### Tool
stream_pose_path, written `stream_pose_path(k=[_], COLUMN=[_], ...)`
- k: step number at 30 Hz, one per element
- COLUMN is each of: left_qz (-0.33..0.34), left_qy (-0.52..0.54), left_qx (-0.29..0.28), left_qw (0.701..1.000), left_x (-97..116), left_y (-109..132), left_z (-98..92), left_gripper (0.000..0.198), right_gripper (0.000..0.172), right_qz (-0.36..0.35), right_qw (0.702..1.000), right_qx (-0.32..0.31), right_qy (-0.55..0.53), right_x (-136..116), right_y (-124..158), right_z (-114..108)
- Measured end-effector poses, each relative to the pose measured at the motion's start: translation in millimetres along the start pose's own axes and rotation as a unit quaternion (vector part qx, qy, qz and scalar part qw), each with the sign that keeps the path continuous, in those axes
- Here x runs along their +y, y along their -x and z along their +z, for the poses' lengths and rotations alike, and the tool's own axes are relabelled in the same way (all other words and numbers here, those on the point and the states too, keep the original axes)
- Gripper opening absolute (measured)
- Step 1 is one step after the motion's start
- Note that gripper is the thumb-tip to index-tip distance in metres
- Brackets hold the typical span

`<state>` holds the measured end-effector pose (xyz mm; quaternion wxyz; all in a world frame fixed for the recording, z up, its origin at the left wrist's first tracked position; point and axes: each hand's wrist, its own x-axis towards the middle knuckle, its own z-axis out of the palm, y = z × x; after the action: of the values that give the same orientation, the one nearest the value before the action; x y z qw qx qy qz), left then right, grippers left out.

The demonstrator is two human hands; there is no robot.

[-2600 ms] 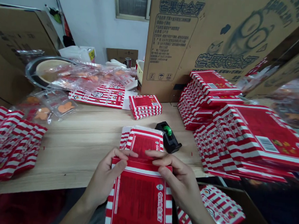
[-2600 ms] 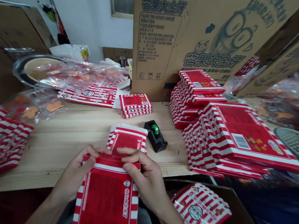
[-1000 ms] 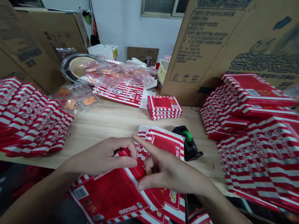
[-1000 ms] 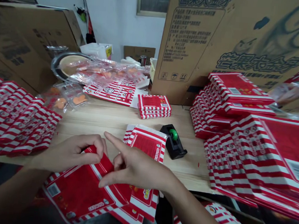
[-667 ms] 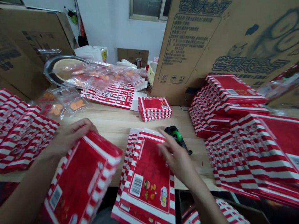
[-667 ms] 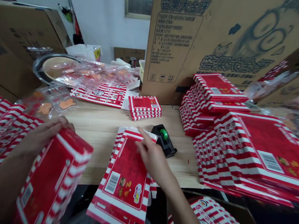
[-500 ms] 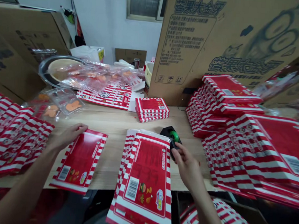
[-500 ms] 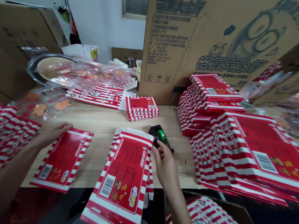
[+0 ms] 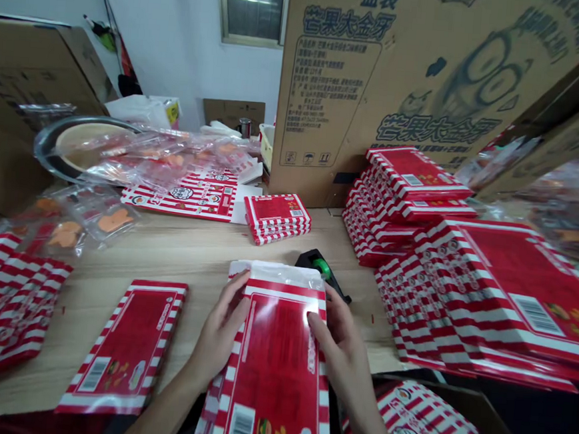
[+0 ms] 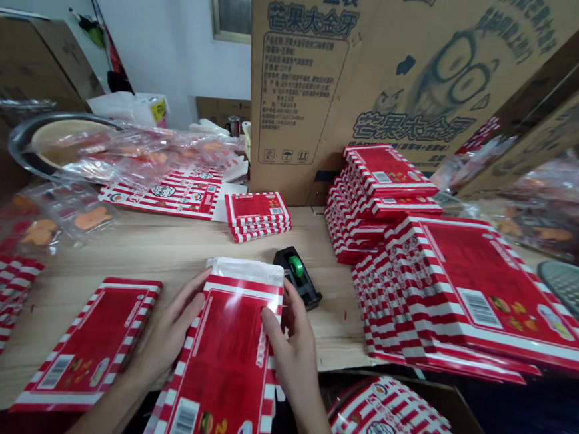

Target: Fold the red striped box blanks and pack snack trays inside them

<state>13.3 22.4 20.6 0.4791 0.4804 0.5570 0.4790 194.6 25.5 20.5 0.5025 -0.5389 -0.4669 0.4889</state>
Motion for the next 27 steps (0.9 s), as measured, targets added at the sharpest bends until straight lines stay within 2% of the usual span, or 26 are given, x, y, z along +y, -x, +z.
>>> stream_pose_path(k=[2, 5, 9, 11, 14, 17, 20, 22, 24, 25, 26, 27], left_qz=[-0.023, -0.041, -0.034, -0.011, -0.021, -0.046, -0.048, -0.051, -0.059, -0.066, -0.078, -0.097], left_qy=[0.02, 0.001, -0.045, -0.062, -0.065, -0.069, -0.066, -0.039, 0.035, 0.088, 0.143, 0.191], left_qx=[0.021, 0.031, 0.008, -0.016, -0.056, -0.097, -0.108, -0.095, -0.074, -0.068, -0.069, -0.077], left_qw=[0.999, 0.999, 0.998, 0.998, 0.996, 0.992, 0.991, 0.993, 0.995, 0.992, 0.984, 0.974], left_x=[8.3, 13.9, 10.4, 9.6, 14.5, 22.3, 25.4, 25.1, 24.7, 24.9, 25.4, 26.0], left_y=[9.0, 17.3, 24.9, 27.5, 27.8, 25.5, 25.2, 26.1, 26.4, 26.0, 25.2, 24.1], left_z=[-3.1, -8.6, -16.7, -20.3, -23.5, -24.2, -24.1, -23.6, -22.6, -21.8, -21.2, -20.6], left_gripper=[0.044, 0.039, 0.021, 0.022, 0.032, 0.036, 0.038, 0.034, 0.02, 0.024, 0.036, 0.044], right_gripper=[0.055, 0.045, 0.024, 0.016, 0.02, 0.028, 0.029, 0.018, 0.031, 0.038, 0.038, 0.031], right_qz=[-0.001, 0.004, -0.024, -0.052, -0.077, -0.08, -0.081, -0.063, -0.021, 0.004, 0.026, 0.04], right_qw=[0.998, 0.996, 0.998, 0.998, 0.996, 0.994, 0.994, 0.996, 0.996, 0.994, 0.99, 0.986], right_qx=[-0.031, -0.067, -0.057, -0.046, -0.035, -0.055, -0.064, -0.057, -0.066, -0.078, -0.091, -0.104], right_qy=[-0.054, -0.058, -0.008, 0.008, 0.019, 0.042, 0.048, 0.009, -0.048, -0.076, -0.102, -0.125], right_x=[-7.8, -12.8, -10.0, -8.8, -10.5, -13.7, -15.6, -16.5, -17.5, -18.1, -18.7, -19.5], right_y=[7.6, 15.2, 22.1, 24.8, 27.5, 29.0, 31.2, 33.0, 34.0, 34.0, 33.5, 32.8], right_z=[2.5, 3.4, 2.3, 2.6, 3.4, 2.6, 1.1, 0.7, 0.7, 0.7, 0.8, 0.9])
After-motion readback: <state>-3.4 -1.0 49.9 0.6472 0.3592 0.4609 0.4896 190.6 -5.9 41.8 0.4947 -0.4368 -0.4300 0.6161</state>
